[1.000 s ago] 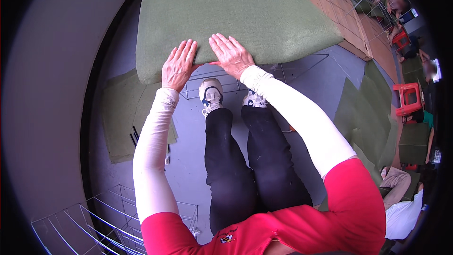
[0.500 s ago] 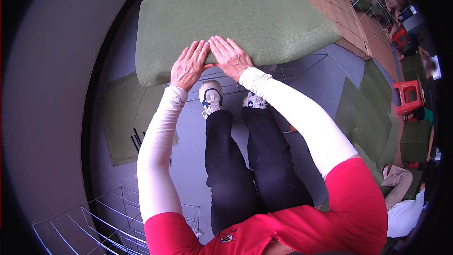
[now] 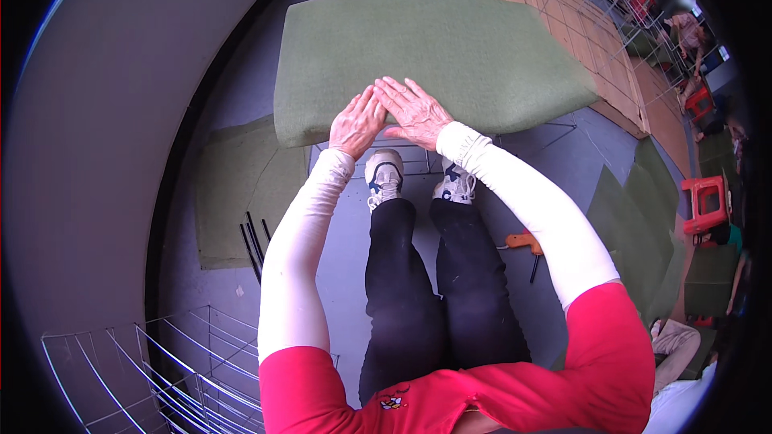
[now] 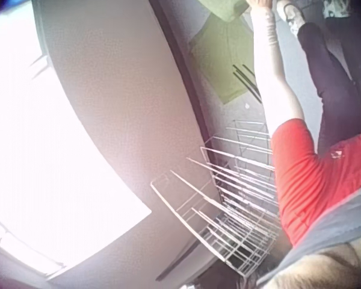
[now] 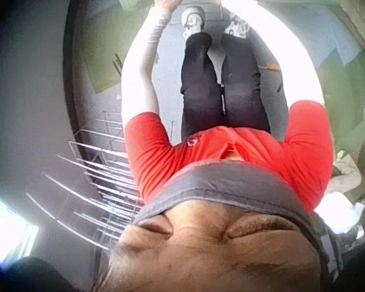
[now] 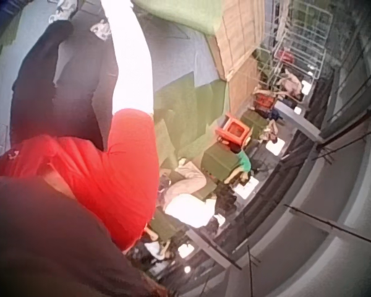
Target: Using a hot glue gun to attach green fabric to a wire mesh frame.
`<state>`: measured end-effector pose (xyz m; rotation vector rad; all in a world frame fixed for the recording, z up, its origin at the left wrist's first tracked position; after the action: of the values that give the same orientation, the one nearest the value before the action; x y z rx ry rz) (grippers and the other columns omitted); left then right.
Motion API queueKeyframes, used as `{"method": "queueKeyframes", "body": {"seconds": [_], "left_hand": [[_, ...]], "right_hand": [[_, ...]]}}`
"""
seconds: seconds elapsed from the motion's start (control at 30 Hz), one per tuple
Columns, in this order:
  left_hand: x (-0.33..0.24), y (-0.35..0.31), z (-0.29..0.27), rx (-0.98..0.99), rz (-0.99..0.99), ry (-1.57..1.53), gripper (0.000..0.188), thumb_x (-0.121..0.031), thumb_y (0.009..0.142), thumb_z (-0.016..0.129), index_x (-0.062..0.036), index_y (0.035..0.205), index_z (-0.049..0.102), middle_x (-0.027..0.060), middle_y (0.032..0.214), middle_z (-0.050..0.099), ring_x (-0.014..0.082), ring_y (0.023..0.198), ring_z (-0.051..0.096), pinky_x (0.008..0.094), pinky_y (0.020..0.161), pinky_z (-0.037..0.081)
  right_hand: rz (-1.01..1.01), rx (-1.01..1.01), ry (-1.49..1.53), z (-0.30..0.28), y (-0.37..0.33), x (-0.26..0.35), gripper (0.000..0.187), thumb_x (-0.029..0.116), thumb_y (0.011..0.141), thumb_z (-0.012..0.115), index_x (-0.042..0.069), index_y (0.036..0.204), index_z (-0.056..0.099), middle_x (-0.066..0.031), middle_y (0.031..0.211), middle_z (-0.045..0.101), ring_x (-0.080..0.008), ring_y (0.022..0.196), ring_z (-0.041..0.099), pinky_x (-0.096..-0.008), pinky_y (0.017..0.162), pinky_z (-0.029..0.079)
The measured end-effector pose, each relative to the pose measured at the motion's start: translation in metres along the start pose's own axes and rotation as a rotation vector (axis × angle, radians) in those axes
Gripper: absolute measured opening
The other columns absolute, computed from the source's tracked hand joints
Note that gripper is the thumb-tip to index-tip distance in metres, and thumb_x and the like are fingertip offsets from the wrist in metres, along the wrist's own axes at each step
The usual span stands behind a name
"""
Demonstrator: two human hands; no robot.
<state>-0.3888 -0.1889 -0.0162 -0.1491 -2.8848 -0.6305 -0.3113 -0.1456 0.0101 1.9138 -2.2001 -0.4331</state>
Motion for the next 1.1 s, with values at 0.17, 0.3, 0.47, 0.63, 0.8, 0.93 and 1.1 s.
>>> {"method": "queueKeyframes", "body": {"seconds": [0.17, 0.3, 0.47, 0.63, 0.8, 0.93, 1.1], "left_hand": [[0.000, 0.018, -0.027, -0.036, 0.000, 0.022, 0.047, -0.023, 0.083, 0.049, -0.0002, 0.124, 0.043, 0.0139, 0.131, 0.046, 0.0251, 0.126, 0.041, 0.0359, 0.104, 0.034], [-0.017, 0.019, -0.044, -0.018, 0.001, 0.009, 0.051, -0.025, 0.082, 0.051, 0.0002, 0.125, 0.042, 0.0152, 0.131, 0.045, 0.0268, 0.126, 0.039, 0.0383, 0.105, 0.032], [-0.044, 0.038, -0.066, 0.023, -0.014, -0.091, 0.060, -0.033, 0.080, 0.057, -0.0015, 0.127, 0.040, 0.0131, 0.132, 0.045, 0.0260, 0.127, 0.039, 0.0395, 0.105, 0.031], [-0.038, 0.085, -0.127, -0.178, -0.170, -0.314, 0.063, -0.031, 0.075, 0.068, -0.0015, 0.126, 0.045, 0.0154, 0.133, 0.043, 0.0324, 0.126, 0.038, 0.0452, 0.105, 0.029], [0.060, 0.041, -0.055, 0.165, -1.041, -0.478, 0.066, -0.042, 0.076, 0.067, 0.0060, 0.119, 0.052, 0.0248, 0.112, 0.058, 0.0348, 0.105, 0.056, 0.0377, 0.092, 0.042], [0.080, 0.026, -0.073, -0.054, -1.035, -0.434, 0.042, -0.028, 0.079, 0.067, 0.0006, 0.108, 0.060, 0.0146, 0.095, 0.066, 0.0246, 0.084, 0.065, 0.0314, 0.079, 0.048], [0.030, 0.083, -0.124, -0.334, -0.674, -1.821, 0.012, -0.013, 0.085, 0.060, -0.0041, 0.092, 0.055, 0.0046, 0.097, 0.060, 0.0161, 0.100, 0.056, 0.0287, 0.085, 0.044]], "right_hand": [[0.092, -0.012, -0.084, -0.021, 0.004, -0.012, 0.074, 0.041, 0.083, 0.055, 0.001, 0.138, 0.025, -0.0136, 0.143, 0.029, -0.0237, 0.133, 0.029, -0.0386, 0.110, 0.023], [0.057, -0.012, -0.083, -0.039, -0.011, -0.008, 0.071, 0.042, 0.085, 0.051, 0.001, 0.138, 0.026, -0.0134, 0.143, 0.030, -0.0235, 0.132, 0.030, -0.0385, 0.109, 0.024], [0.103, 0.029, -0.098, -0.062, -0.035, -0.022, 0.072, 0.046, 0.087, 0.046, 0.001, 0.139, 0.025, -0.0138, 0.143, 0.031, -0.0238, 0.133, 0.029, -0.0387, 0.109, 0.023], [0.141, 0.101, -0.128, -0.086, -0.081, -0.075, 0.072, 0.051, 0.090, 0.034, 0.000, 0.139, 0.023, -0.0144, 0.144, 0.028, -0.0239, 0.135, 0.025, -0.0390, 0.110, 0.019], [0.070, 0.079, -0.113, -0.090, -0.100, -0.094, 0.072, 0.051, 0.091, 0.032, -0.002, 0.139, 0.022, -0.0143, 0.145, 0.026, -0.0255, 0.135, 0.023, -0.0397, 0.111, 0.018], [0.058, 0.103, -0.085, -0.090, -0.096, -0.081, 0.072, 0.051, 0.091, 0.032, -0.002, 0.139, 0.022, -0.0141, 0.145, 0.026, -0.0255, 0.135, 0.023, -0.0400, 0.111, 0.018], [0.065, 0.054, -0.090, -0.087, -0.104, -0.086, 0.073, 0.052, 0.089, 0.036, 0.000, 0.139, 0.023, -0.0139, 0.144, 0.027, -0.0255, 0.135, 0.022, -0.0407, 0.110, 0.019]]}}
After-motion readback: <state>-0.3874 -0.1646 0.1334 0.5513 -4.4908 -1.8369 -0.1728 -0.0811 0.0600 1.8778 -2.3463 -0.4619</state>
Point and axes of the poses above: each hand's wrist, its own y-axis towards the middle knuckle, its own z-axis out of the palm, x = y × z, the point moved 7 cm from there along y, towards the middle knuckle
